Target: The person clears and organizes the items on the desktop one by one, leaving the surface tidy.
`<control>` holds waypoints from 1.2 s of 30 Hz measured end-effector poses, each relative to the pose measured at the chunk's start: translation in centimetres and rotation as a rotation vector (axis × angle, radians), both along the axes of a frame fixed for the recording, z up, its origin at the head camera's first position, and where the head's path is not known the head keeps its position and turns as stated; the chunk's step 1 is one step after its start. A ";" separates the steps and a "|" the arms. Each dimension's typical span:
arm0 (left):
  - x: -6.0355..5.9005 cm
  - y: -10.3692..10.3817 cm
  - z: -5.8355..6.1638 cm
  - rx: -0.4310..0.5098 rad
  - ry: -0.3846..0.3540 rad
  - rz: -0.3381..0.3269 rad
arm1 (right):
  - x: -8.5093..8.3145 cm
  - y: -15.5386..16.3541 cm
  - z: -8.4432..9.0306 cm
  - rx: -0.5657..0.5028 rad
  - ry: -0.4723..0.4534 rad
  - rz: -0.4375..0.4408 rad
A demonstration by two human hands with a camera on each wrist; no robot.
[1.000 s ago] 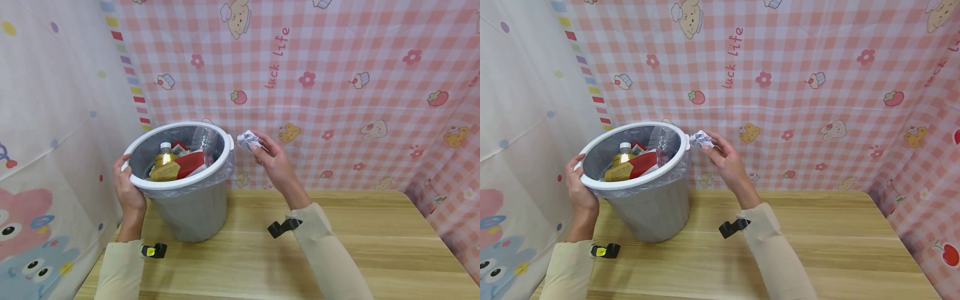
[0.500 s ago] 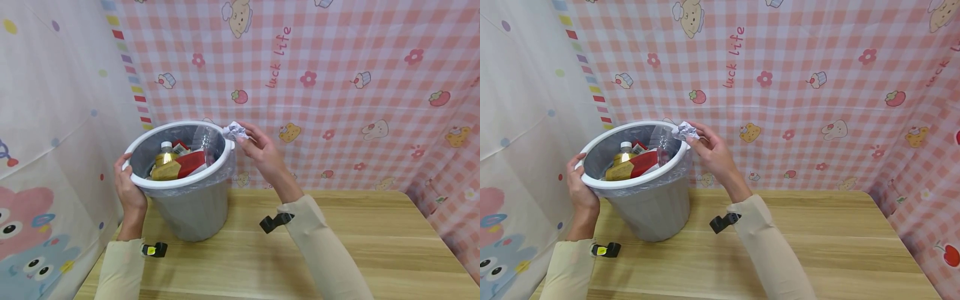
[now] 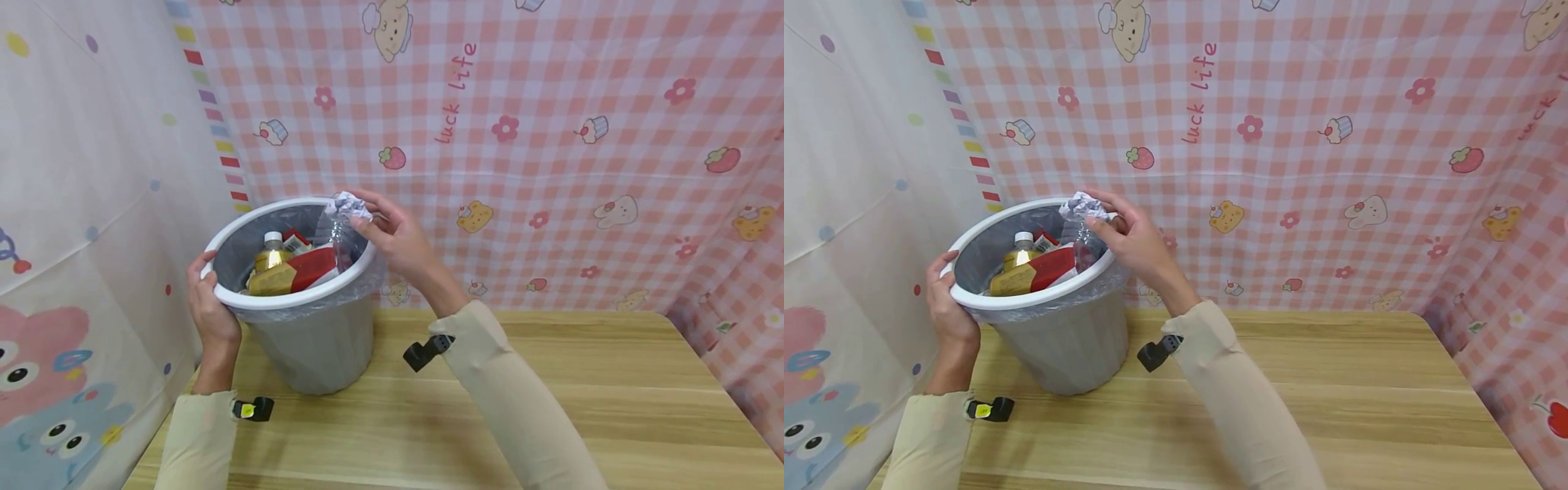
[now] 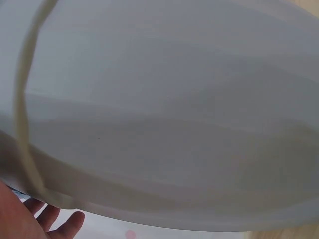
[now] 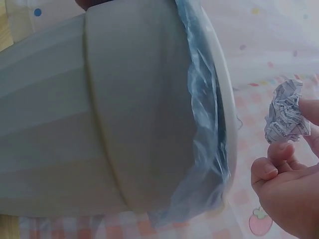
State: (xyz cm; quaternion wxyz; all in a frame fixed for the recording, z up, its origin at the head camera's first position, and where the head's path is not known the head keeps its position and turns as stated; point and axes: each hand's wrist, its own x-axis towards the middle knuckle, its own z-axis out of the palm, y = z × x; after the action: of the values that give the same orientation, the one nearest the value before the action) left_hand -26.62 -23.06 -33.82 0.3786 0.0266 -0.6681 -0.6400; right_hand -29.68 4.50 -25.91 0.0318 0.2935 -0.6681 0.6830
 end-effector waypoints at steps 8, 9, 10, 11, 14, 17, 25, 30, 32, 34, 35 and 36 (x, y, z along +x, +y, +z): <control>0.0 0.1 -0.1 0.011 0.006 -0.005 | -0.6 -1.7 0.2 0.099 0.046 0.012; 0.0 0.1 -0.1 0.012 0.006 -0.005 | -0.6 -1.8 0.2 0.115 0.049 0.005; 0.0 0.1 -0.1 0.015 0.008 -0.007 | -0.7 -1.9 0.1 0.130 0.054 -0.005; 0.0 0.1 -0.1 0.017 0.011 -0.007 | -0.8 -2.1 0.1 0.144 0.058 -0.015; 0.0 0.1 -0.1 0.018 0.011 -0.007 | -1.0 -2.6 0.0 0.174 0.053 -0.031; 0.0 0.1 -0.1 0.021 0.010 -0.003 | -1.2 -3.1 0.1 0.198 0.040 -0.039; 0.0 0.2 -0.2 -0.006 -0.023 -0.006 | -1.3 -4.1 0.1 0.333 0.042 -0.085; 0.0 0.1 -0.2 -0.008 -0.024 -0.005 | -1.4 -4.6 -0.2 0.400 0.105 -0.130; 0.0 0.1 -0.2 -0.003 -0.016 -0.009 | -1.3 -4.8 -0.2 0.412 0.121 -0.137; -0.1 0.1 -0.1 0.000 -0.009 -0.015 | -1.3 -4.9 -0.1 0.425 0.129 -0.141; -0.1 0.1 -0.1 0.001 -0.007 -0.017 | -1.3 -5.0 0.0 0.432 0.134 -0.140; -0.1 0.1 -0.1 -0.002 -0.009 -0.017 | -1.3 -5.0 0.0 0.440 0.136 -0.137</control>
State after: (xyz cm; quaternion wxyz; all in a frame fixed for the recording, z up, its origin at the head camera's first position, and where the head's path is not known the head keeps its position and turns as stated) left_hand -26.70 -22.99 -33.92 0.3702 0.0235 -0.6706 -0.6424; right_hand -30.96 -0.49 -25.91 0.0584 0.2927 -0.8155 0.4959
